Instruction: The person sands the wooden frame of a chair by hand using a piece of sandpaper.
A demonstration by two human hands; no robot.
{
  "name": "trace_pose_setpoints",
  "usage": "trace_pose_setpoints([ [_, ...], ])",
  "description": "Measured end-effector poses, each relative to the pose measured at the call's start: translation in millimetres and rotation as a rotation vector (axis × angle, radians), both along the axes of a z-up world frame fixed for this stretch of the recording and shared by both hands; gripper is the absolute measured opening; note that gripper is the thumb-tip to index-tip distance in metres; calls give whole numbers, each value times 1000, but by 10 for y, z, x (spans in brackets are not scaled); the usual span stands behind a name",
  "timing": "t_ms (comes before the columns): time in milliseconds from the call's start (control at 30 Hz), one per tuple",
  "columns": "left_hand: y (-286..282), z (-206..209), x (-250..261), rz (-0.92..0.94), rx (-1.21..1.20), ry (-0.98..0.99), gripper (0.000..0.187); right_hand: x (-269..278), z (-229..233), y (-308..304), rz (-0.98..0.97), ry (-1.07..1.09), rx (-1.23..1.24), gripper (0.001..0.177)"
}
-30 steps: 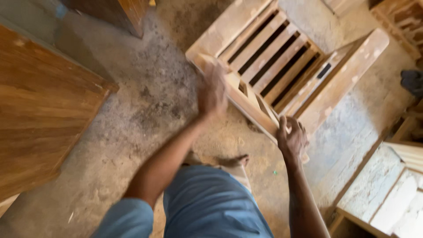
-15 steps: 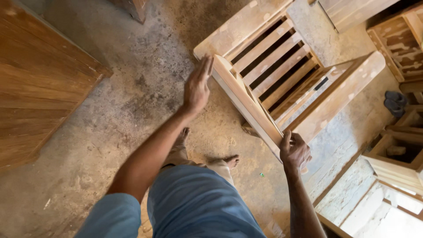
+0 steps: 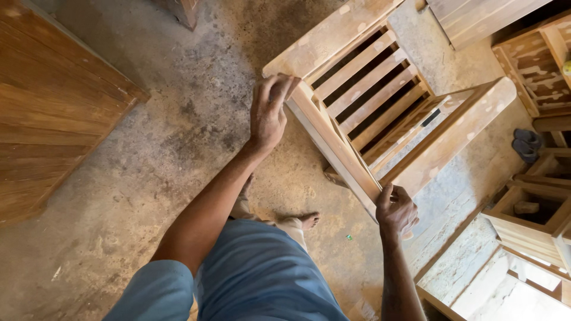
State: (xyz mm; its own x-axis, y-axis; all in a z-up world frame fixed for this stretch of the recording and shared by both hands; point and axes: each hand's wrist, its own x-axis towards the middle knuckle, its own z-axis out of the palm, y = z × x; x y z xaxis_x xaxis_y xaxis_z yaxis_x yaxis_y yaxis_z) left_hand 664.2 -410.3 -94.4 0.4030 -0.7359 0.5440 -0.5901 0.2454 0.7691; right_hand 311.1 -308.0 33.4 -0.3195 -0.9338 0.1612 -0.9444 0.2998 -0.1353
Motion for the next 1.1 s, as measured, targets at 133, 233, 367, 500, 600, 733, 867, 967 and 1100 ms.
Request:
trace_pose_setpoints([
  [133, 122, 67, -60, -43, 17, -142, 68, 79, 24, -9, -4, -11, -10, 51],
  [233, 220, 231, -158, -51, -49, -132, 67, 124, 78, -31, -47, -16, 0, 48],
  [367, 173, 446, -293, -45, 86, -13, 52, 191, 122, 29, -58, -71, 30, 47],
  [500, -102, 533, -409, 62, 279, 153, 59, 221, 190, -29, -33, -44, 42, 47],
  [600, -229, 491, -416, 128, 407, 213, 59, 214, 239, -16, -11, -101, 75, 48],
  [733, -343, 503, -383, 181, 459, 52, 63, 238, 309, -57, -8, -147, 152, 49],
  [867, -82, 663, -784, 330, 507, -104, 75, 236, 404, -38, 32, -154, 229, 49],
  [967, 280, 793, -1205, 251, 429, -105, 88, 233, 466, -112, 79, -210, 260, 48],
  [1100, 123, 762, -1022, 302, 437, -63, 84, 192, 448, -107, 131, -211, 285, 49],
])
